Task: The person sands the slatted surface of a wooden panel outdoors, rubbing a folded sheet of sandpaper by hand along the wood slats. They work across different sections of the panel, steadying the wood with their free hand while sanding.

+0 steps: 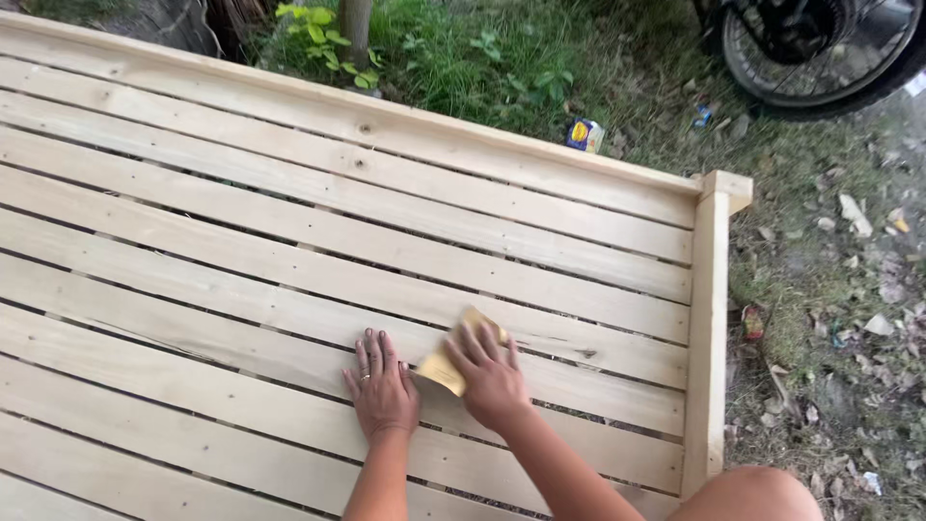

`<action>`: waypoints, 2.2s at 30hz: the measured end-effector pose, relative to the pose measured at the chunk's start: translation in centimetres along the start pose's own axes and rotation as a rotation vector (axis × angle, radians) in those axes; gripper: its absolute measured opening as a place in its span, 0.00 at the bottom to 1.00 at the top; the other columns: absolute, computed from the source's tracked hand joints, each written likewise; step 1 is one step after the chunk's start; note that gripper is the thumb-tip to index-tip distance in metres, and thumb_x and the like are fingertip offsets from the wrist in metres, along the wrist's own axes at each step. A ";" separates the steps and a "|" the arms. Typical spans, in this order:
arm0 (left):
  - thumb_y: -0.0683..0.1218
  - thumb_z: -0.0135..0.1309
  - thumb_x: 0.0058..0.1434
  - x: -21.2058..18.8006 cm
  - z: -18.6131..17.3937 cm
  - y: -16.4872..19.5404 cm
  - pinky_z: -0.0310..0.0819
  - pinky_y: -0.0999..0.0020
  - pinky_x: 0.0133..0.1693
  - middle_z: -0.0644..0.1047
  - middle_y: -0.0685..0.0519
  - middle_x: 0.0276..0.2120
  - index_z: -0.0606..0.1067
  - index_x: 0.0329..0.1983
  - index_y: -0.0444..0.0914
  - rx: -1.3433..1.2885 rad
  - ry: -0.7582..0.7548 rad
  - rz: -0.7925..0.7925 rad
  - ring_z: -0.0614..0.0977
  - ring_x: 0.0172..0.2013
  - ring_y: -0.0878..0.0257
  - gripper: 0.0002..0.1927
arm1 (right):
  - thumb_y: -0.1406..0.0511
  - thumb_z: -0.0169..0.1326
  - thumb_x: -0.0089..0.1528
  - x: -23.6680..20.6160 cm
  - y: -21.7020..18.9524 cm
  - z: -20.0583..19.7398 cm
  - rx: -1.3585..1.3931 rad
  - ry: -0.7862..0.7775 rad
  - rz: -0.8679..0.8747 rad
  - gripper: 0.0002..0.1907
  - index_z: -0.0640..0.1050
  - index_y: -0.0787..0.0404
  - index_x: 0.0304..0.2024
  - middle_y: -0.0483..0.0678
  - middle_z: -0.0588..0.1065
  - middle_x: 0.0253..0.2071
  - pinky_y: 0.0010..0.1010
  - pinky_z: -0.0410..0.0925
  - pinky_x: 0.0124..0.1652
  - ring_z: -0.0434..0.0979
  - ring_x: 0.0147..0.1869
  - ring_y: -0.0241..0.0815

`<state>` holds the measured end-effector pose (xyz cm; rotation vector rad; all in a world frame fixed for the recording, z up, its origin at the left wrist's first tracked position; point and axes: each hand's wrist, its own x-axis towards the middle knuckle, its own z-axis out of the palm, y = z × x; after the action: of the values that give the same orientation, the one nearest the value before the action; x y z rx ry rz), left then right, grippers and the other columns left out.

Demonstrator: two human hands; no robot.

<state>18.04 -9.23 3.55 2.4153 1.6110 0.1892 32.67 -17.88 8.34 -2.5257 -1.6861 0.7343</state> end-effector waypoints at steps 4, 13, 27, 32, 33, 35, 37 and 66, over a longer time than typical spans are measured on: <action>0.58 0.38 0.67 0.0 0.7 -1.1 0.40 0.39 0.69 0.50 0.57 0.77 0.52 0.77 0.47 -0.048 -0.050 -0.037 0.50 0.75 0.55 0.35 | 0.66 0.51 0.61 4.7 -3.6 0.0 0.003 0.077 -0.102 0.39 0.57 0.40 0.74 0.43 0.48 0.79 0.56 0.36 0.74 0.39 0.82 0.51; 0.54 0.38 0.66 -0.3 2.1 -0.8 0.42 0.40 0.69 0.50 0.55 0.77 0.52 0.77 0.46 0.020 -0.036 -0.032 0.50 0.75 0.55 0.35 | 0.65 0.49 0.62 -9.4 3.9 1.1 -0.087 -0.183 0.087 0.42 0.53 0.33 0.76 0.36 0.43 0.81 0.60 0.36 0.71 0.37 0.81 0.45; 0.53 0.37 0.66 -0.7 2.8 -1.3 0.40 0.41 0.70 0.50 0.54 0.78 0.52 0.78 0.45 -0.015 -0.016 -0.032 0.51 0.75 0.54 0.35 | 0.62 0.50 0.62 -8.7 5.7 -0.9 -0.114 -0.290 0.279 0.45 0.49 0.29 0.78 0.32 0.37 0.80 0.57 0.34 0.75 0.32 0.83 0.38; 0.53 0.38 0.66 -0.7 2.9 -1.3 0.40 0.40 0.70 0.50 0.54 0.77 0.52 0.78 0.45 0.005 -0.020 -0.031 0.50 0.76 0.54 0.35 | 0.68 0.47 0.60 -4.8 4.0 0.3 -0.102 -0.073 0.150 0.43 0.53 0.35 0.76 0.38 0.41 0.81 0.59 0.37 0.72 0.34 0.83 0.47; 0.53 0.38 0.67 -0.8 3.0 -1.3 0.40 0.40 0.70 0.50 0.54 0.78 0.52 0.78 0.45 -0.003 -0.027 -0.037 0.50 0.75 0.53 0.35 | 0.68 0.47 0.60 -2.7 2.7 0.5 -0.052 -0.011 0.105 0.42 0.54 0.36 0.75 0.39 0.42 0.80 0.58 0.37 0.73 0.36 0.83 0.47; 0.54 0.38 0.67 -1.0 2.9 -1.2 0.40 0.40 0.70 0.50 0.54 0.78 0.53 0.78 0.46 -0.019 -0.025 -0.034 0.50 0.75 0.53 0.35 | 0.67 0.47 0.60 -0.1 1.0 0.6 0.007 0.057 0.049 0.40 0.55 0.38 0.74 0.40 0.45 0.79 0.58 0.36 0.74 0.37 0.82 0.47; 0.53 0.38 0.67 -1.1 2.8 -1.2 0.40 0.40 0.70 0.50 0.54 0.78 0.53 0.78 0.45 -0.017 -0.032 -0.037 0.50 0.75 0.53 0.35 | 0.65 0.46 0.63 -0.2 1.1 0.4 0.028 0.024 0.027 0.37 0.55 0.38 0.74 0.39 0.45 0.79 0.60 0.35 0.74 0.38 0.82 0.46; 0.59 0.42 0.64 -3.2 3.1 4.0 0.44 0.34 0.67 0.53 0.51 0.76 0.55 0.76 0.44 0.013 0.066 0.117 0.54 0.74 0.50 0.38 | 0.56 0.53 0.59 -10.2 10.6 6.5 0.036 0.260 0.682 0.40 0.56 0.48 0.73 0.60 0.45 0.78 0.56 0.39 0.73 0.41 0.81 0.64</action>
<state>21.14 -13.99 1.71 2.5403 1.5020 0.2821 36.22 -32.87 3.50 -3.0066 -0.7140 0.4030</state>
